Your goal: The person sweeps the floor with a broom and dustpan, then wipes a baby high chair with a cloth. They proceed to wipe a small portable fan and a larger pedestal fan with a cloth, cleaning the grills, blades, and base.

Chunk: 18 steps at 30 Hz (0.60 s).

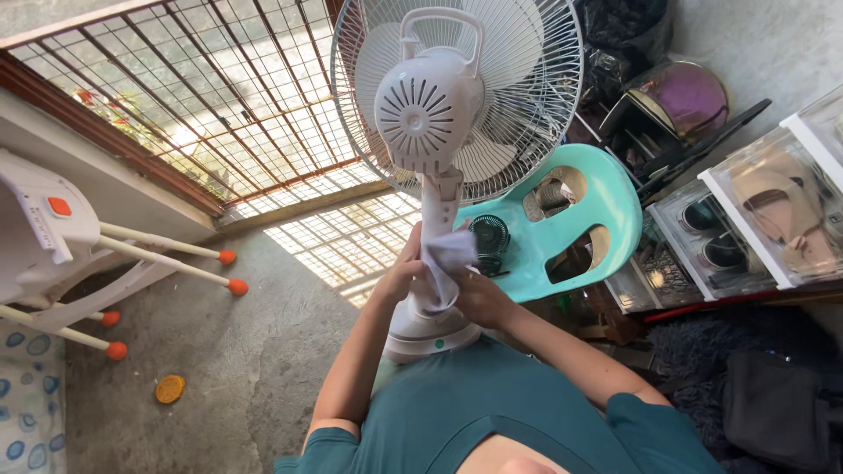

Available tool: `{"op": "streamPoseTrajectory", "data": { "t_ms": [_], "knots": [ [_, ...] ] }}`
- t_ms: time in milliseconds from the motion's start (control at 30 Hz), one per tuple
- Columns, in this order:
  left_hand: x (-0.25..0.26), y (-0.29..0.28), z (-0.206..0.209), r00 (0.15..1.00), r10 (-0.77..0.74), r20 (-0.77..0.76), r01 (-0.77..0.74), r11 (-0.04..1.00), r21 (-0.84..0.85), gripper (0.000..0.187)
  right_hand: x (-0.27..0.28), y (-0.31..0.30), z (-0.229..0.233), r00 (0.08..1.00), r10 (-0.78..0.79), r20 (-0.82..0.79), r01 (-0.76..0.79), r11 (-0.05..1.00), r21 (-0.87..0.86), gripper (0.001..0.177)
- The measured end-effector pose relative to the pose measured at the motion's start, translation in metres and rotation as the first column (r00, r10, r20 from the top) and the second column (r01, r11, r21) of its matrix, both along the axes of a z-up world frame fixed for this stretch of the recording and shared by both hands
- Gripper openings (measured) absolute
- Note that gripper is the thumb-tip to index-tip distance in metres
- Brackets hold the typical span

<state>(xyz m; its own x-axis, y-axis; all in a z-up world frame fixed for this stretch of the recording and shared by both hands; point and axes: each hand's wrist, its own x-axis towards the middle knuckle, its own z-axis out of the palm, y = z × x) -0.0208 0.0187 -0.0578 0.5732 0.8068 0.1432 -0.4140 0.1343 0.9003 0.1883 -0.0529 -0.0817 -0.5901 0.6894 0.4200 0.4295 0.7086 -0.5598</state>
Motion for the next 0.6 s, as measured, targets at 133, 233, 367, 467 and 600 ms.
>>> {"op": "streamPoseTrajectory", "data": {
  "t_ms": [133,233,367,467,600],
  "knots": [
    [0.003,0.000,-0.014,0.999,-0.015,-0.050,0.015,1.000,0.001,0.101,-0.018,0.035,0.010,0.895,-0.334,0.295,0.242,0.920,0.308,0.049],
    [0.005,0.006,-0.044,0.999,-0.008,-0.041,0.007,1.000,-0.021,0.092,-0.031,0.065,0.040,0.914,-0.359,-0.189,0.389,0.908,0.157,0.063],
    [0.006,0.016,-0.075,0.998,-0.002,-0.058,-0.003,0.996,-0.084,0.093,-0.030,0.054,0.060,0.875,-0.341,-0.344,0.396,0.912,0.104,0.069],
    [-0.002,0.010,-0.074,0.998,-0.042,-0.038,0.037,0.991,-0.128,0.100,-0.019,0.005,0.033,0.971,-0.222,-0.092,0.234,0.960,0.152,0.064],
    [-0.005,0.003,-0.045,0.995,-0.021,-0.099,0.020,1.000,-0.010,0.105,0.025,-0.024,-0.018,0.983,-0.116,-0.139,0.107,0.992,-0.070,0.060]
  ]
}}
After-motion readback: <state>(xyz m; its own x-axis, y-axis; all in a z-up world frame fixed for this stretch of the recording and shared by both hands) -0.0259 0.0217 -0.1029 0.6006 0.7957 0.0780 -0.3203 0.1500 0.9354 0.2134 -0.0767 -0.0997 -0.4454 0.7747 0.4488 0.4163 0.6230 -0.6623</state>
